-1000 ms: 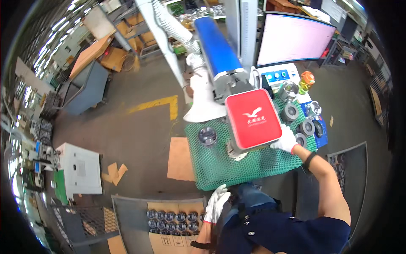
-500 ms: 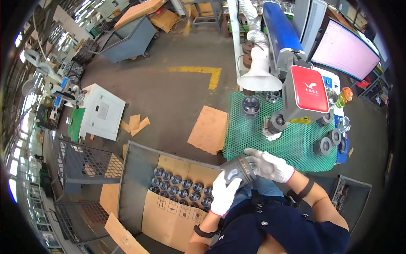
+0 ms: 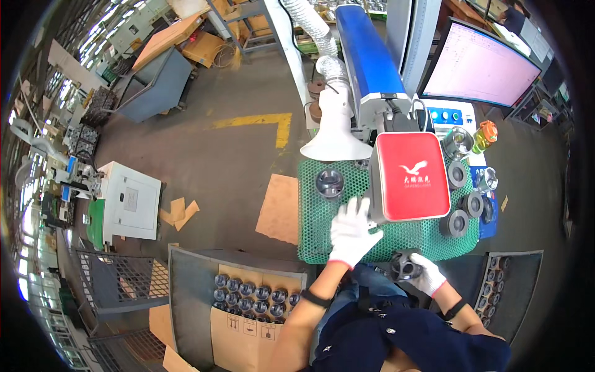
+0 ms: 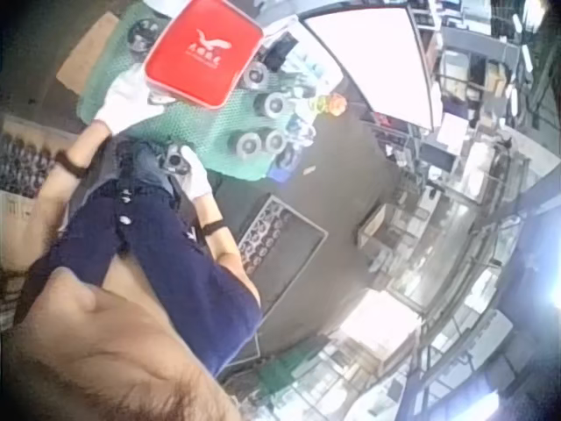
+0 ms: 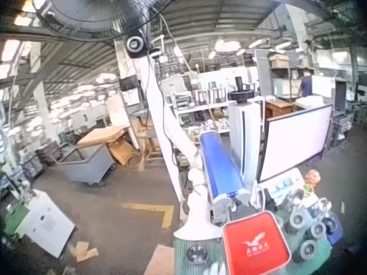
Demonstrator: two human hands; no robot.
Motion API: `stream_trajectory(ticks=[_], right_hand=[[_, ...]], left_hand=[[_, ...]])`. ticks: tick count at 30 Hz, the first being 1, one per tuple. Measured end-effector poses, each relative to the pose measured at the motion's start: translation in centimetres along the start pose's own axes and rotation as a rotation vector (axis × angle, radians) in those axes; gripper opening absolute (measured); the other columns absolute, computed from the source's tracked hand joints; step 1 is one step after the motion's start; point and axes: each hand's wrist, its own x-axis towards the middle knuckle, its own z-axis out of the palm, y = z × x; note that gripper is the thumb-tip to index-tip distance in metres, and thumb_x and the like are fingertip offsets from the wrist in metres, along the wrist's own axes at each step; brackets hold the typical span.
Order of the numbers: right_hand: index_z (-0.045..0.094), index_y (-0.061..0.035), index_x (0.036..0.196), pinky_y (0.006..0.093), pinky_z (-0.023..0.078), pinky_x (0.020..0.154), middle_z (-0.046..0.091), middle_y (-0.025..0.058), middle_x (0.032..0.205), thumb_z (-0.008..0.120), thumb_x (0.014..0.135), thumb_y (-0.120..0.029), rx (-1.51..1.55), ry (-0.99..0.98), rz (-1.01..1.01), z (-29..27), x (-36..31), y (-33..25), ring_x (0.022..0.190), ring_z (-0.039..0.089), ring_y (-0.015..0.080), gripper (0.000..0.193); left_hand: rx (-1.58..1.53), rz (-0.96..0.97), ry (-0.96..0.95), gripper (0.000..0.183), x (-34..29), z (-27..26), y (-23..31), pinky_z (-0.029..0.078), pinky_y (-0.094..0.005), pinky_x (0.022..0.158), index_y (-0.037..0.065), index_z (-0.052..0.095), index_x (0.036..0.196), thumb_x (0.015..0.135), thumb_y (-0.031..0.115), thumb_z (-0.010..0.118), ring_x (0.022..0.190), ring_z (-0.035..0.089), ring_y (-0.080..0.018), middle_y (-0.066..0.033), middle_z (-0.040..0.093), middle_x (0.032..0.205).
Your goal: Transferring and organizing metal industrial parts from a workstation into a large storage bin.
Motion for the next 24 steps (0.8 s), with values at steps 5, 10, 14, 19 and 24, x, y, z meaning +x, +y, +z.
stream_trajectory(ticks=[5, 10, 14, 19, 24], right_hand=[[0.054, -0.0039, 0.138, 0.0405, 0.058, 0.089, 0.068, 0.0103, 0.120, 0.075, 0.087, -0.029, -0.165, -0.051, -0.074, 1.1, -1.2, -3.7, 0.107, 0.068, 0.0226, 0.060], [0.046, -0.0062, 0.145, 0.0409, 0.054, 0.095, 0.066, 0.0117, 0.126, 0.080, 0.084, -0.029, -0.758, -0.121, -0.509, -1.3, 5.2, -6.2, 0.112, 0.066, 0.0249, 0.073], [0.043, -0.0077, 0.150, 0.0425, 0.046, 0.110, 0.059, 0.0097, 0.142, 0.075, 0.090, -0.035, -1.452, -0.059, -0.813, -1.4, 14.3, -5.6, 0.131, 0.056, 0.0278, 0.073], [0.044, -0.0079, 0.149, 0.0438, 0.041, 0.115, 0.051, 0.0126, 0.148, 0.071, 0.090, -0.033, -1.306, -0.232, -0.673, 2.6, 17.7, -6.2, 0.138, 0.048, 0.0302, 0.070], [0.042, -0.0050, 0.147, 0.0472, 0.039, 0.115, 0.051, 0.0151, 0.143, 0.079, 0.080, -0.050, -1.676, -0.146, -0.745, 7.7, 16.9, -7.0, 0.133, 0.049, 0.0332, 0.089]], left_hand=[[-0.653, -0.128, 0.004, 0.073, 6.3, 15.8, -5.5, 0.052, -0.0467, 0.091, 0.005, 0.051, 0.135, 0.079, 0.041, 0.079, 0.104, 0.061, -0.0381, -0.0204, 0.057, 0.122], [-0.758, -0.301, 0.254, 0.081, 4.3, 8.9, -3.1, 0.051, -0.0461, 0.095, 0.001, 0.049, 0.140, 0.077, 0.037, 0.084, 0.109, 0.062, -0.0372, -0.0200, 0.062, 0.108], [-0.939, -0.440, 0.365, 0.099, -2.2, 7.7, -7.2, 0.047, -0.0422, 0.105, -0.004, 0.048, 0.143, 0.062, 0.030, 0.096, 0.121, 0.058, -0.0308, -0.0222, 0.057, 0.134], [-1.204, -0.662, 0.387, 0.097, -14.1, 9.0, -11.2, 0.045, -0.0383, 0.108, -0.004, 0.047, 0.144, 0.066, 0.026, 0.096, 0.123, 0.057, -0.0296, -0.0189, 0.059, 0.133], [-1.387, -0.885, 0.394, 0.071, -24.9, 8.2, -12.4, 0.056, -0.0393, 0.093, 0.002, 0.048, 0.137, 0.075, 0.003, 0.083, 0.109, 0.064, -0.0271, -0.0159, 0.062, 0.124]])
